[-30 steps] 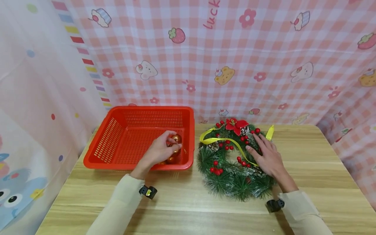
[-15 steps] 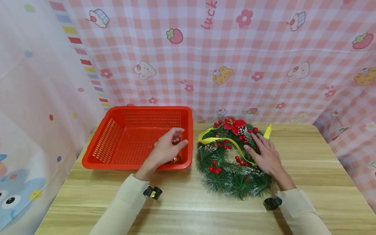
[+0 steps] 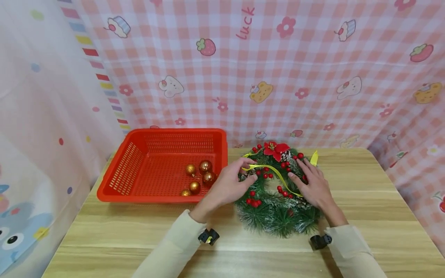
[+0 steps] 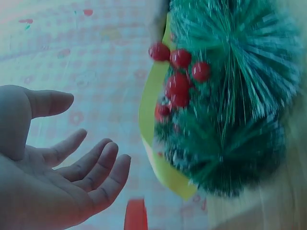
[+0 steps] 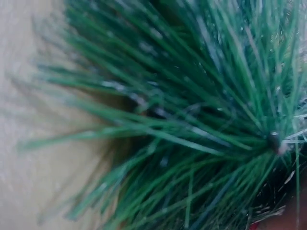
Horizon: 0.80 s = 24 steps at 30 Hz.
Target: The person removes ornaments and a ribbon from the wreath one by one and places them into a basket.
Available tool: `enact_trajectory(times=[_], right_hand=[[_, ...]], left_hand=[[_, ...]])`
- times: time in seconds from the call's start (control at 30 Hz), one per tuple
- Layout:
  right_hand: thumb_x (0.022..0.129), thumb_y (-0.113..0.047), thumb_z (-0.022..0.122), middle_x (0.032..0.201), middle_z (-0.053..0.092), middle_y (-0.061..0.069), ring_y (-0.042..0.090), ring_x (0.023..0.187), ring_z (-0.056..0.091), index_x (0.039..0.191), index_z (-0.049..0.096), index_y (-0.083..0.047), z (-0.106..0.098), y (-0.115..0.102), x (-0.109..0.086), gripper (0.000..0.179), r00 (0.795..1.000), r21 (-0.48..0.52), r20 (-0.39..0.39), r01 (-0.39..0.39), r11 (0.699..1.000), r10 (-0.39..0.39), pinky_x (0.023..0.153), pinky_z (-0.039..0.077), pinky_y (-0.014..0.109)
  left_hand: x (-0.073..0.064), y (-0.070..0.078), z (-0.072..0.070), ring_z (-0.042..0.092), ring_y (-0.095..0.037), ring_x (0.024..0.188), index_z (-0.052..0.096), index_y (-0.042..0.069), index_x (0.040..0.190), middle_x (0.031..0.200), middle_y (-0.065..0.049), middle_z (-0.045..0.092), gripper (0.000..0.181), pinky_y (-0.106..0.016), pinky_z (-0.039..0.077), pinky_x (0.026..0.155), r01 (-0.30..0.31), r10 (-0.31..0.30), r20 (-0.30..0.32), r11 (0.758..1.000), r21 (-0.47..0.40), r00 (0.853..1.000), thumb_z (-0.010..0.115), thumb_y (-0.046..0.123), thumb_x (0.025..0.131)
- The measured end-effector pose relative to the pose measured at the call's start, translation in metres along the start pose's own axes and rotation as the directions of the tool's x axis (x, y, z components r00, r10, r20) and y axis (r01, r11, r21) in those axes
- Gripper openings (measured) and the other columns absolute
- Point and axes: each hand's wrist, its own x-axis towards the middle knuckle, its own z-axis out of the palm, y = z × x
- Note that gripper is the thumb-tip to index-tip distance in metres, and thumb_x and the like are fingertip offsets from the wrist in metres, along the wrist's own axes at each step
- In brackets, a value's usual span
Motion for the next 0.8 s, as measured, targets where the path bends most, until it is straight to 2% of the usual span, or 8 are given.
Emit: enact_trajectory(times=[0.13, 0.3, 0.43, 0.53, 0.67, 0.73, 0.8], right_hand=[[0.101, -0.055, 0.043, 0.163, 0.017, 0.021, 0.055, 0.142, 0.016, 0.157, 0.027, -0.012, 0.001, 0.001, 0.000, 0.072, 1.000, 0.013, -0.017, 0.002, 1.000, -0.002, 0.102, 0.017, 0.078], [0.101, -0.055, 0.042, 0.163, 0.017, 0.020, 0.055, 0.142, 0.016, 0.157, 0.026, -0.012, 0.000, 0.002, -0.001, 0.073, 1.000, 0.015, -0.015, -0.005, 1.000, 0.005, 0.102, 0.017, 0.078], [0.101, -0.055, 0.042, 0.163, 0.016, 0.021, 0.056, 0.142, 0.015, 0.157, 0.026, -0.012, -0.001, 0.001, -0.002, 0.073, 1.000, 0.018, -0.015, -0.004, 1.000, 0.005, 0.102, 0.016, 0.079], [0.101, -0.054, 0.044, 0.163, 0.016, 0.020, 0.056, 0.142, 0.015, 0.157, 0.028, -0.011, -0.002, 0.002, -0.002, 0.072, 0.999, 0.030, -0.031, 0.007, 1.000, -0.006, 0.102, 0.016, 0.078], [0.101, -0.046, 0.050, 0.162, 0.018, 0.022, 0.056, 0.142, 0.016, 0.155, 0.032, -0.007, -0.005, 0.004, -0.004, 0.069, 0.993, 0.085, -0.106, 0.056, 0.995, -0.047, 0.104, 0.015, 0.077], [0.101, -0.042, 0.052, 0.162, 0.017, 0.023, 0.056, 0.143, 0.015, 0.155, 0.032, -0.006, -0.009, 0.007, -0.006, 0.068, 0.989, 0.142, -0.144, 0.064, 0.988, -0.043, 0.105, 0.015, 0.077], [0.102, -0.041, 0.051, 0.162, 0.016, 0.025, 0.056, 0.143, 0.013, 0.155, 0.030, -0.006, -0.013, 0.009, -0.010, 0.067, 0.986, 0.203, -0.165, 0.039, 0.978, -0.005, 0.105, 0.014, 0.077]], left_hand=[[0.001, 0.003, 0.014, 0.056, -0.027, 0.118, 0.053, 0.016, 0.137, 0.130, -0.007, 0.059, 0.042, -0.042, 0.048, 0.095, -0.001, -0.001, 0.037, 0.999, 0.037, 0.999, 0.063, 0.026, 0.097], [-0.002, -0.003, 0.034, 0.052, -0.024, 0.129, 0.054, 0.014, 0.138, 0.137, -0.007, 0.057, 0.043, -0.043, 0.043, 0.106, -0.040, 0.029, 0.074, 0.987, 0.153, 0.997, 0.062, 0.028, 0.098], [-0.006, -0.010, 0.047, 0.047, -0.025, 0.135, 0.053, 0.016, 0.140, 0.143, -0.006, 0.054, 0.046, -0.045, 0.038, 0.111, -0.092, 0.055, 0.130, 0.951, 0.296, 0.990, 0.062, 0.031, 0.098], [-0.009, -0.014, 0.054, 0.044, -0.026, 0.137, 0.053, 0.016, 0.142, 0.144, -0.005, 0.053, 0.050, -0.046, 0.034, 0.114, -0.141, 0.072, 0.183, 0.905, 0.401, 0.980, 0.061, 0.037, 0.098], [-0.012, -0.017, 0.061, 0.042, -0.026, 0.139, 0.052, 0.017, 0.144, 0.145, -0.007, 0.052, 0.053, -0.048, 0.028, 0.117, -0.195, 0.084, 0.241, 0.852, 0.486, 0.967, 0.059, 0.042, 0.098], [-0.013, -0.019, 0.064, 0.039, -0.026, 0.142, 0.051, 0.018, 0.145, 0.148, -0.007, 0.050, 0.054, -0.051, 0.025, 0.118, -0.201, 0.070, 0.266, 0.839, 0.506, 0.961, 0.058, 0.044, 0.098], [-0.014, -0.021, 0.067, 0.036, -0.025, 0.143, 0.049, 0.020, 0.147, 0.150, -0.007, 0.047, 0.055, -0.053, 0.023, 0.118, -0.201, 0.055, 0.282, 0.831, 0.519, 0.958, 0.056, 0.046, 0.099]])
